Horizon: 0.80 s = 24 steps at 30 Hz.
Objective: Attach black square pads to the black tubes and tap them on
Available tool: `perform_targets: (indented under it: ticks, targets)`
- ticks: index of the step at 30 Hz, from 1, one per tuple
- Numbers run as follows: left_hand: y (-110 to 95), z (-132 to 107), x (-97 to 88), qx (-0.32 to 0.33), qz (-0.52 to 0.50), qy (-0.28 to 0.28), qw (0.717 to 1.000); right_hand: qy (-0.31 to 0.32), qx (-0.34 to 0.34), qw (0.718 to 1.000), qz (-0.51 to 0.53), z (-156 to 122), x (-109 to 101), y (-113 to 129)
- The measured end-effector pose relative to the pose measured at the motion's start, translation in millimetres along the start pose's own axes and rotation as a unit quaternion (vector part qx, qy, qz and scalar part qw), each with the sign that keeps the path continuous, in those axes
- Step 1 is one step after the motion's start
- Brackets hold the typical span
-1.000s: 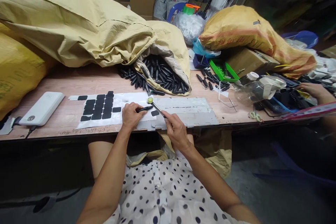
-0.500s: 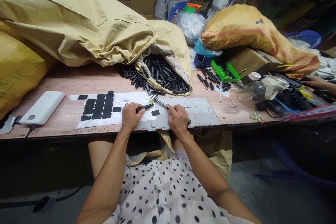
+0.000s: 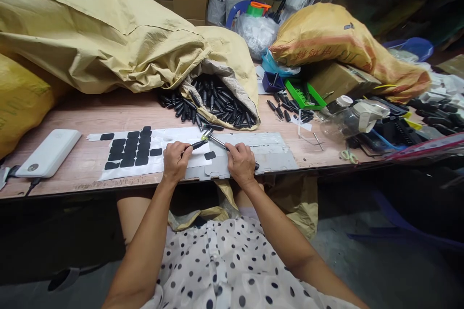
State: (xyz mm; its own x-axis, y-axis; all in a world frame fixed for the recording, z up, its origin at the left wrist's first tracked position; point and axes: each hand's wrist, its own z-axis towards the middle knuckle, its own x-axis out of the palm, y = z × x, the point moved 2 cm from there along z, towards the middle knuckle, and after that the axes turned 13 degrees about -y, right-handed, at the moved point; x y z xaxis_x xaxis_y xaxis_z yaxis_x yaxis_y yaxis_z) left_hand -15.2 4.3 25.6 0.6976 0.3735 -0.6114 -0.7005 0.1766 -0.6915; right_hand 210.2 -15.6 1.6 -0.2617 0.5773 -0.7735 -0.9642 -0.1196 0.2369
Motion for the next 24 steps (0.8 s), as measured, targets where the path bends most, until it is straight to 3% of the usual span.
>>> perform_targets:
  ticks: [3,7,9,13,15,17,21,23,24]
  targets:
    - [-15.5,-31.5,-14.1,0.062,-0.081,-0.001,0.995,0.001,-0.003,1.0,0.001,-0.5,0.4,-1.0]
    - [-25.6,-87.9,-14.5,0.129,-0.17,0.157,0.964,-0.007,-0.008,1.0,0.003,-1.0,0.7,-1.9]
    - [-18.1,-108.5,-6.8,0.085,-0.138,0.221,0.962,-0.01,-0.008,1.0,0.002,-1.0,0.9,-1.7]
    - [14.6,-126.7,9.1,-0.068,0.016,0.228,0.971,-0.002,-0.004,1.0,0.001,-0.6,1.1,-0.6]
    - [24.9,-128.6,11.6,-0.104,0.072,0.237,0.963,0.0,0.0,1.0,0.0,-0.3,0.9,0.0]
    - [22.1,-125.9,8.4,-0.106,0.067,0.26,0.958,-0.001,0.003,1.0,0.001,-0.2,0.5,0.8]
    - [-16.2,-99.3,-7.1,-0.088,-0.088,0.327,0.937,-0.005,0.003,1.0,-0.001,-0.1,-0.3,2.5]
    - [-35.7,-69.2,-11.1,-0.095,-0.151,0.3,0.937,-0.009,-0.001,1.0,-0.007,-0.2,-0.7,3.1]
    - [-41.8,-49.8,-10.5,-0.102,-0.155,0.254,0.949,-0.01,-0.003,1.0,-0.009,-0.3,-0.8,3.3]
